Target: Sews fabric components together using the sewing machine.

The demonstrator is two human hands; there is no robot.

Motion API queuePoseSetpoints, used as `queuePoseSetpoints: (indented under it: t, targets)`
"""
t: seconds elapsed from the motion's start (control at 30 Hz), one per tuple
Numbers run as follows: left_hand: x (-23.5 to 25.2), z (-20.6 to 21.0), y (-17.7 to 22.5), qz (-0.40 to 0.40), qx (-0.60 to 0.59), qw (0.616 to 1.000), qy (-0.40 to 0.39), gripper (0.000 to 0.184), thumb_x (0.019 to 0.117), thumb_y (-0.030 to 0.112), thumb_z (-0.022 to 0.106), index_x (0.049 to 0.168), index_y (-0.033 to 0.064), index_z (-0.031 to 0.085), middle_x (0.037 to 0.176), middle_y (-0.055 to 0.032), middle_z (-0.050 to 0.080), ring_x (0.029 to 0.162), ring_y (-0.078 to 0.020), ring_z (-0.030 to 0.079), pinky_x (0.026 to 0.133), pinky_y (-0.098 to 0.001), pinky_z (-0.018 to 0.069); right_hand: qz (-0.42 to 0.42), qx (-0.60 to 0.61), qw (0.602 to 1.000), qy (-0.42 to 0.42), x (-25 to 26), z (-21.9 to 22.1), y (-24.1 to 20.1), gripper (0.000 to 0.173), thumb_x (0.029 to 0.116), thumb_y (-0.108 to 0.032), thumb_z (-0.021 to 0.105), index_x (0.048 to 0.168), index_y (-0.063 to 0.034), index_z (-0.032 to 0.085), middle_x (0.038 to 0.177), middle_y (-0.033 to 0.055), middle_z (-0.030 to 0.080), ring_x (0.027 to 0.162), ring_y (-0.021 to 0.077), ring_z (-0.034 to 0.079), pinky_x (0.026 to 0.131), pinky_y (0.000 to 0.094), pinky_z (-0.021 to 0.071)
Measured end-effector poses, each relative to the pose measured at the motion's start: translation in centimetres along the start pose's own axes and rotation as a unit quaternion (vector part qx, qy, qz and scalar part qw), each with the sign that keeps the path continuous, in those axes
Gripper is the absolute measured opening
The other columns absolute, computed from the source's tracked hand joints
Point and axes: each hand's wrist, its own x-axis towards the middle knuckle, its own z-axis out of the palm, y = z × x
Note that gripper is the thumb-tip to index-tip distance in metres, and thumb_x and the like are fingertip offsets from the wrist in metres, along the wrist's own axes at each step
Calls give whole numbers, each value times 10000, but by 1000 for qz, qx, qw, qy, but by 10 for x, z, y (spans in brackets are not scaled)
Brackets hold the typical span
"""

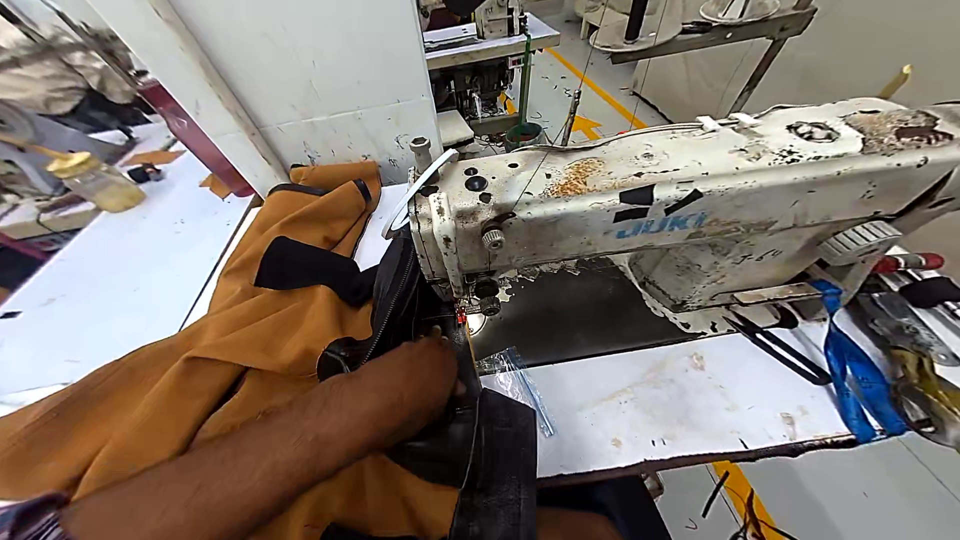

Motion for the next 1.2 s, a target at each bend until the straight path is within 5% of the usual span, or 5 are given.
queuePoseSetpoints:
  t: [0.17,0.3,0.47,0.67,1.2]
  targets:
    - [7,47,-12,-22,-51,997,50,700,1058,182,498,1600,-82,144,1697,-248,92,1573,-380,154,1224,-489,300,-99,-289,949,83,43,-27,49,432,1089,-445,426,1203,-138,708,1319,37,695,1282,191,626,1121,460,465]
    - [6,82,-19,56,-43,971,228,539,1015,104,509,1536,-3,425,1612,-212,380,1495,-333,383,1203,-493,344,-129,-365,914,119,69,-39,54,338,1068,-347,508,925,-121,715,893,20,734,888,171,722,964,425,555]
    - [24,120,-30,169,-98,890,412,537,1092,460,369,1418,107,612,1503,-74,561,1439,-212,481,1211,-455,367,-210,-323,923,0,120,-50,66,316,1071,-332,491,1117,-153,748,1195,1,715,1182,141,646,1034,335,514]
    - [29,115,-39,215,-116,897,369,667,1060,580,371,1521,112,487,1583,-91,465,1507,-227,375,1237,-463,314,-303,-276,910,-60,154,-56,95,360,1045,-418,549,1063,-128,761,1148,14,728,1151,158,646,1071,368,478]
    - [54,106,-60,261,-68,865,423,553,1091,480,379,1474,115,542,1529,-85,529,1452,-225,460,1200,-414,371,-239,-299,923,-43,149,-55,100,591,989,-656,496,1263,-169,690,1330,7,674,1287,180,590,1175,490,355]
